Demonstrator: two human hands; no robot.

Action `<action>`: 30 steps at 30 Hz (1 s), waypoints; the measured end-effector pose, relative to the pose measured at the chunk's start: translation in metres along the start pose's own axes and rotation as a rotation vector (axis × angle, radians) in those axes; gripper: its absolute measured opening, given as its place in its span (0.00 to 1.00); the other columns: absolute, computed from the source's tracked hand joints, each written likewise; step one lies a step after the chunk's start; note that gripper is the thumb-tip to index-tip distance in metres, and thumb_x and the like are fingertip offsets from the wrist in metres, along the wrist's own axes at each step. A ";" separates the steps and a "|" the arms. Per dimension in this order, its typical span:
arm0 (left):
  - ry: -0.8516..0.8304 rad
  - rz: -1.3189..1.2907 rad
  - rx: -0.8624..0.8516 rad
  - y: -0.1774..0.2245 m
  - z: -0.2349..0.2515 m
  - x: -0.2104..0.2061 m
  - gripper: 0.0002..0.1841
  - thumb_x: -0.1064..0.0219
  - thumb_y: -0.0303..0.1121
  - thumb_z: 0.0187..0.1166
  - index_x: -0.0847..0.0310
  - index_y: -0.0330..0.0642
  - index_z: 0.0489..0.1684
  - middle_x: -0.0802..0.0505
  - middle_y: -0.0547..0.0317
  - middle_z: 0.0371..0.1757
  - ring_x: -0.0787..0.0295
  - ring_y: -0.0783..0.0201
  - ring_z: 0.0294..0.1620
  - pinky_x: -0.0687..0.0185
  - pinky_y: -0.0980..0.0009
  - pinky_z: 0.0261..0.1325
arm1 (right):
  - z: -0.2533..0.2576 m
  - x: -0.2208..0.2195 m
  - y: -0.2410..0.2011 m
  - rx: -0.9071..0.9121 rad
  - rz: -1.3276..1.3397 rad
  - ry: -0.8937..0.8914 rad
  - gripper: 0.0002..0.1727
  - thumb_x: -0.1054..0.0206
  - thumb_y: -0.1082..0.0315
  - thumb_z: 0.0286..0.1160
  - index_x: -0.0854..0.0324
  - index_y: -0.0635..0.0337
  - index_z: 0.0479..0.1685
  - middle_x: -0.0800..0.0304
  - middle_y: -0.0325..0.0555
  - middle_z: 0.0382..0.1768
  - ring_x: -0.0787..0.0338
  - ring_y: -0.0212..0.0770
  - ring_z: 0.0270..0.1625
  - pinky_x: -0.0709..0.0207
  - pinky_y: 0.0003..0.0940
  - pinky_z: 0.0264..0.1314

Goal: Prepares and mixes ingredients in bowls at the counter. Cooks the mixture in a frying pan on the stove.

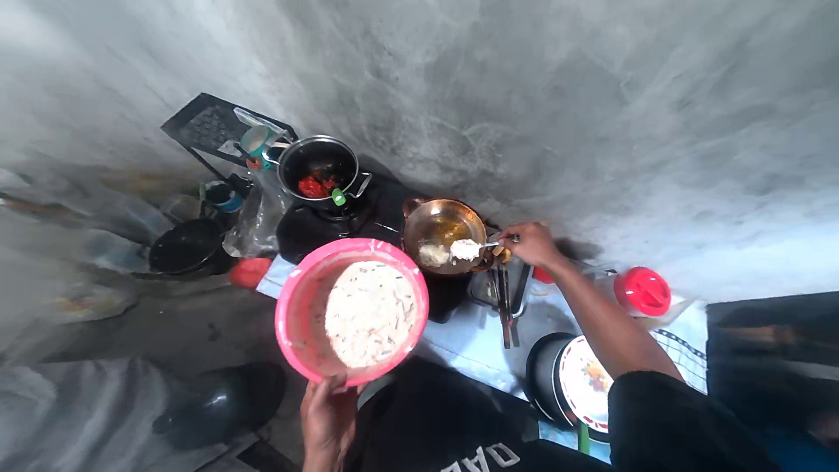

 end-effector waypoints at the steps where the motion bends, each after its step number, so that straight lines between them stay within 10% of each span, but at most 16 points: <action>1: 0.023 0.000 -0.009 0.001 -0.004 0.005 0.14 0.45 0.25 0.70 0.27 0.41 0.53 0.06 0.53 0.35 0.05 0.57 0.34 0.06 0.56 0.37 | 0.005 -0.007 0.006 0.031 -0.040 -0.018 0.10 0.31 0.57 0.80 0.04 0.44 0.47 0.02 0.40 0.50 0.08 0.46 0.58 0.37 0.67 0.78; 30: 0.109 -0.051 0.013 -0.009 -0.027 0.042 0.13 0.45 0.25 0.70 0.28 0.40 0.51 0.07 0.52 0.35 0.05 0.56 0.34 0.06 0.54 0.39 | 0.012 -0.003 -0.010 0.463 -0.520 0.054 0.12 0.29 0.70 0.72 0.05 0.44 0.48 0.05 0.39 0.47 0.08 0.46 0.51 0.28 0.61 0.65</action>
Point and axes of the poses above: each hand's wrist, its own z-axis towards the middle knuckle, its own x-axis out of the back of the hand, y = z × x, the point moved 3 cm from there along z, towards the middle knuckle
